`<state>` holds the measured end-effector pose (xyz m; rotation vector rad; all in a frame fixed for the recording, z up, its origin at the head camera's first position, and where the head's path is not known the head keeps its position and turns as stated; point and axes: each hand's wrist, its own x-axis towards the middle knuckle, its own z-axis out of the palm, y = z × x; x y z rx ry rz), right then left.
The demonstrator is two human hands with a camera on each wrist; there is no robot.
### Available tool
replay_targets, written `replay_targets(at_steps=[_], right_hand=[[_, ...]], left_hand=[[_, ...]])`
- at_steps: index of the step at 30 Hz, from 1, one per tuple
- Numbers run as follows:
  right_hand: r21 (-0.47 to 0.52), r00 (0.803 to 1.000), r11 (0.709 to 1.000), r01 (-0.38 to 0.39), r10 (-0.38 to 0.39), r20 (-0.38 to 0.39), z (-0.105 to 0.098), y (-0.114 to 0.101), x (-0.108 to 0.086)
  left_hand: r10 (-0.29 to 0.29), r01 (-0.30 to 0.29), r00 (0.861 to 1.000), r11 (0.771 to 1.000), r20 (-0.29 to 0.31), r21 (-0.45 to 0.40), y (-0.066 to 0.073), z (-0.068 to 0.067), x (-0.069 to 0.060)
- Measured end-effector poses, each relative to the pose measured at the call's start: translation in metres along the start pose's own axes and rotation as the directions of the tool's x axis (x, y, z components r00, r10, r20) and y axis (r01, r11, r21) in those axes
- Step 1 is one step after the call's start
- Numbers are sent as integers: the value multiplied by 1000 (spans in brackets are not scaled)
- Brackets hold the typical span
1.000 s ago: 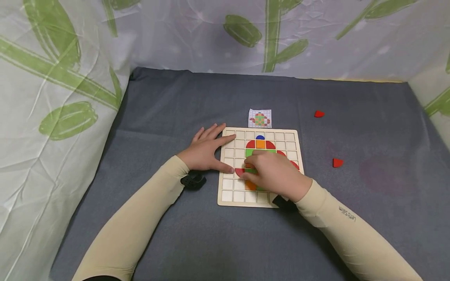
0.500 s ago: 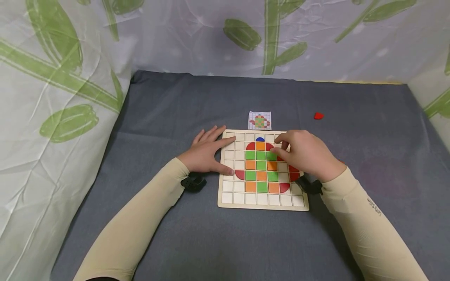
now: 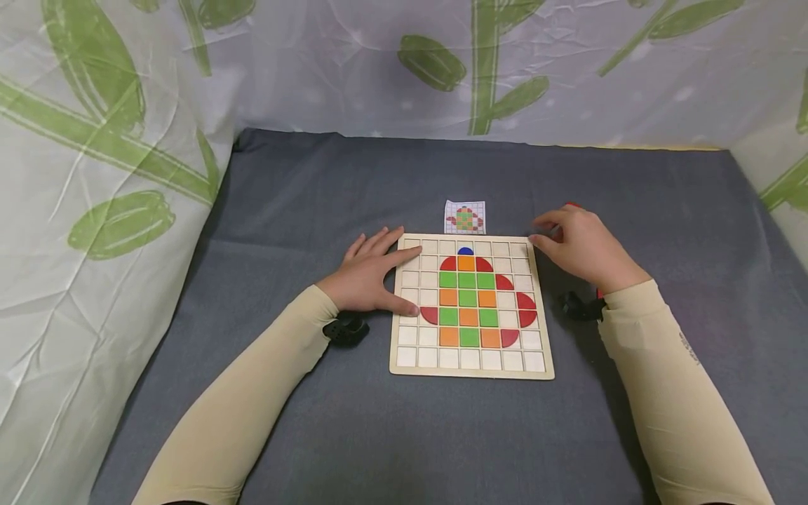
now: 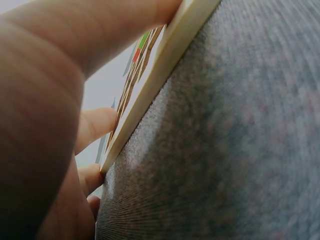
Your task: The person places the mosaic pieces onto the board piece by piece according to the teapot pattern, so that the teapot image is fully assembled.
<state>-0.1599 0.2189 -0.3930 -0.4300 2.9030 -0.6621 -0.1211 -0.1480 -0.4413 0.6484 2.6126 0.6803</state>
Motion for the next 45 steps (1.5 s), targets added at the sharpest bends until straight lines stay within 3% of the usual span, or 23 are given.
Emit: replay_targets(at_steps=[10,16,20,28,36,45], right_hand=[[16,993,996,-84,85,-78,3,38,10],[-17,994,994,-104,104,-29,0,54,13],[-56,996,995,-85,85,-4,0,54,14],[-140,995,990,-23,8,-104,-1,47,11],[-168,993,985,29,-47,-104,-2,43,11],[-152,996,987,45,-56,-69,-1,41,15]], left_hand=[[7,-7,1000,1000,6,-15,5,0,-1],[9,-9,1000,1000,7,-10,5,0,-2],[7,-6,1000,1000,11,-14,4,-1,-3],[-3,3,1000,1000,6,-15,2,-1,-3],[8,-8,1000,1000,6,-13,1,0,-2],[21,-21,1000,1000,-1,-19,0,-2,-3]])
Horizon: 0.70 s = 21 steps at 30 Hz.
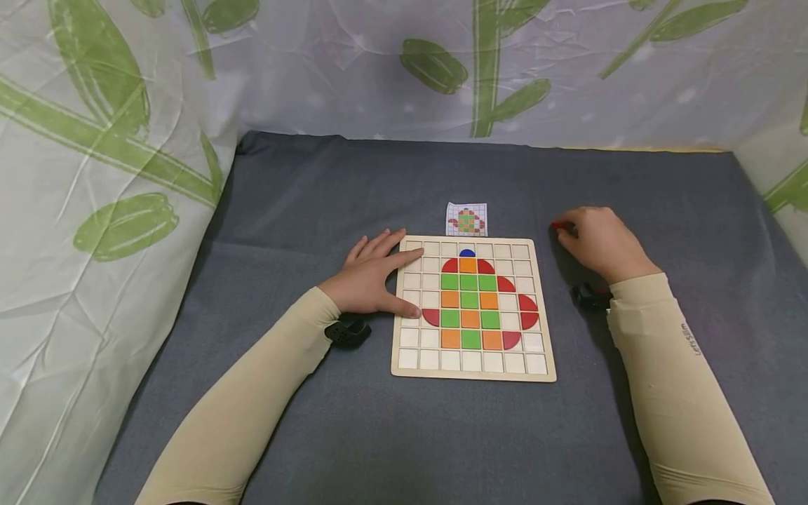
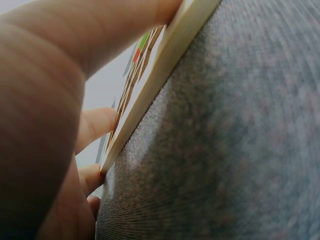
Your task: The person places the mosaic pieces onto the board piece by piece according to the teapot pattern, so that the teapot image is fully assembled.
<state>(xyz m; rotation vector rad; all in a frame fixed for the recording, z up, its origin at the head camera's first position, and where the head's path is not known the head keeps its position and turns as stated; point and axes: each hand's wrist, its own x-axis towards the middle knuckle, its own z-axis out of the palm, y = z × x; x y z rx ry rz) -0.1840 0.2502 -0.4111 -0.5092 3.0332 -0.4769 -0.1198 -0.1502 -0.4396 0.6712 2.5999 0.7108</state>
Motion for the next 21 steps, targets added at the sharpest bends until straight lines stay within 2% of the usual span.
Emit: replay_targets(at_steps=[6,11,16,21], right_hand=[[26,999,999,-25,26,-39,-1,0,-4],[44,998,999,-5,8,-64,-2,-3,-8],[110,997,994,20,-11,-82,-3,-23,-9],[187,999,982,22,-15,-42,-1,-50,-12]], left_hand=[[2,-2,1000,1000,-1,6,1,2,2],[2,-2,1000,1000,1,5,0,2,2],[-6,6,1000,1000,0,7,-2,1,1],[-9,9,1000,1000,0,2,-1,2,1]])
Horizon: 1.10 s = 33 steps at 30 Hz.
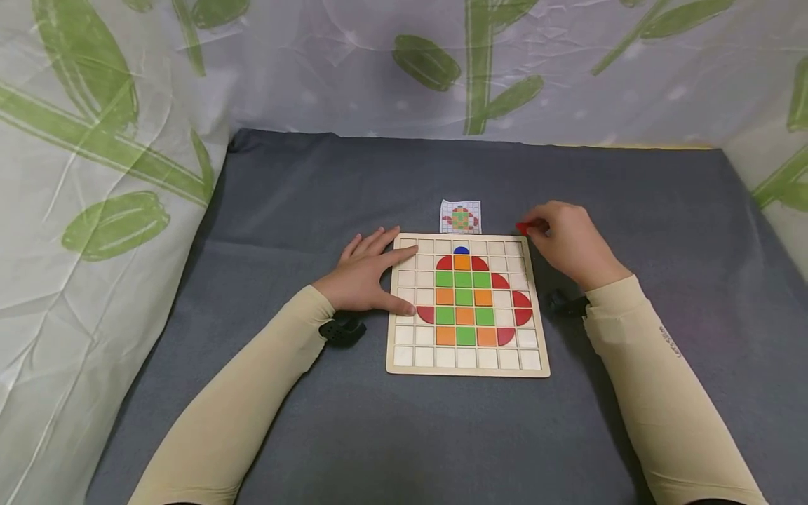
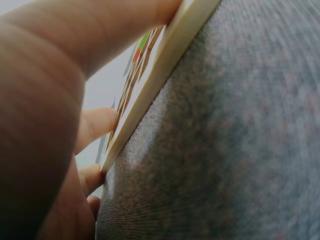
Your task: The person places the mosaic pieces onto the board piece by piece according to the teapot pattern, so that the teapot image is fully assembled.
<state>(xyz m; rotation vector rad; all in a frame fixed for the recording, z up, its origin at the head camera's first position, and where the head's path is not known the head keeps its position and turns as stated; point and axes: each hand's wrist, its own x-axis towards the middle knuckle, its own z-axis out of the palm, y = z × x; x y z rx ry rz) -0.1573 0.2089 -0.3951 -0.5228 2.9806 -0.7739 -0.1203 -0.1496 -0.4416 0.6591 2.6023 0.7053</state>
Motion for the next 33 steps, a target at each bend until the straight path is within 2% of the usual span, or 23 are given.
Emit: replay_targets(at_steps=[4,9,16,25,33], right_hand=[[46,999,999,3,-4,39,6,-22,-3],[107,998,994,9,-15,53,14,-50,-6],[145,992,988,58,-73,103,32,-80,-14],[180,976,980,80,-114,183,53,-101,-25],[195,970,974,115,-153,191,65,-105,-28]], left_hand=[[1,-1,1000,1000,1,-1,0,0,0],[0,0,1000,1000,7,5,-1,-2,-1],[2,-2,1000,1000,10,7,-2,-3,-1],[7,-7,1000,1000,6,2,-1,-1,-1],[1,-1,1000,1000,-1,7,0,0,0]])
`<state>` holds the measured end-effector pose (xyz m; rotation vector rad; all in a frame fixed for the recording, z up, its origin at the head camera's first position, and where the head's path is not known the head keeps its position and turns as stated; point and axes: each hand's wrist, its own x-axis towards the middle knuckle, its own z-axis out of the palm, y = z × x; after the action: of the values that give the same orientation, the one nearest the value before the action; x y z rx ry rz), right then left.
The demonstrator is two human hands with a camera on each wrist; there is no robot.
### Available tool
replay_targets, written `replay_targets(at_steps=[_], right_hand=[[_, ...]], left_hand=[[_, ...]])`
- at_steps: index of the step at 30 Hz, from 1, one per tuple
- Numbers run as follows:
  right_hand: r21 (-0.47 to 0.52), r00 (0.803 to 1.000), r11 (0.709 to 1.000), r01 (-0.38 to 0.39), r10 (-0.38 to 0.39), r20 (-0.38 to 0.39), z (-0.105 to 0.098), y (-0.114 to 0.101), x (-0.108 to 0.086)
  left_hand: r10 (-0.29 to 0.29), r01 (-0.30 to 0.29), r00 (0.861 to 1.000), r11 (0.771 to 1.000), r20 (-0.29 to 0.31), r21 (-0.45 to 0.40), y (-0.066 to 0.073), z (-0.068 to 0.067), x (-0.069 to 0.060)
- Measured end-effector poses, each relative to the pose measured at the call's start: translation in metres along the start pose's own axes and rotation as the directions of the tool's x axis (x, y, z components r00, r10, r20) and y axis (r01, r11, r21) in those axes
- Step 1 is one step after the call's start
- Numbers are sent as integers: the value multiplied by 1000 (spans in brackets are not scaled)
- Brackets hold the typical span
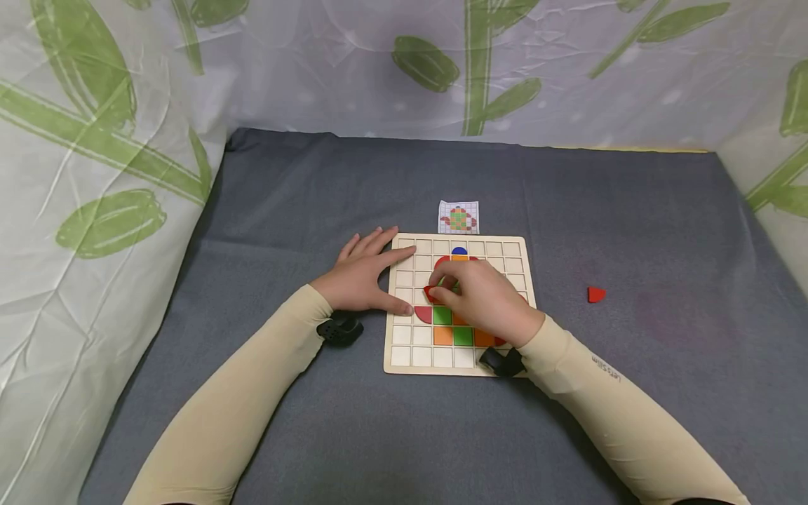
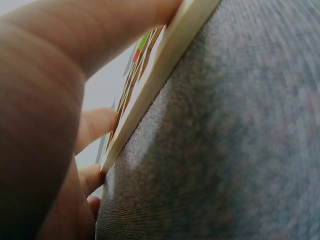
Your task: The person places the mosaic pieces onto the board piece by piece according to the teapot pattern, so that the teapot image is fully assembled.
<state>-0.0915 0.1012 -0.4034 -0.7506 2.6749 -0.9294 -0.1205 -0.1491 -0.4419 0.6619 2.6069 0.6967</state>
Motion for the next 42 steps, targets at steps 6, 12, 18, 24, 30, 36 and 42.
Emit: replay_targets(at_steps=[6,12,18,24,30,36,42], right_hand=[[6,999,999,33,-33,12,5,1,0],[-1,995,995,97,-97,38,7,-1,0],[-44,988,988,147,-145,46,9,-3,-1],[-68,976,974,214,-210,66,11,-4,0],[-80,967,966,246,-238,93,13,-3,0],[-152,956,944,291,-280,91,14,-3,-2],[-263,952,915,305,-302,52,15,-3,-6]], left_hand=[[3,-3,1000,1000,8,-3,1,0,0],[2,-2,1000,1000,1,-7,2,-2,-2],[6,-6,1000,1000,5,-6,2,-2,-1],[3,-3,1000,1000,0,0,1,-2,-2],[4,-4,1000,1000,1,0,2,-1,-1],[2,-2,1000,1000,5,0,2,-1,-1],[-2,2,1000,1000,4,-3,2,-1,0]])
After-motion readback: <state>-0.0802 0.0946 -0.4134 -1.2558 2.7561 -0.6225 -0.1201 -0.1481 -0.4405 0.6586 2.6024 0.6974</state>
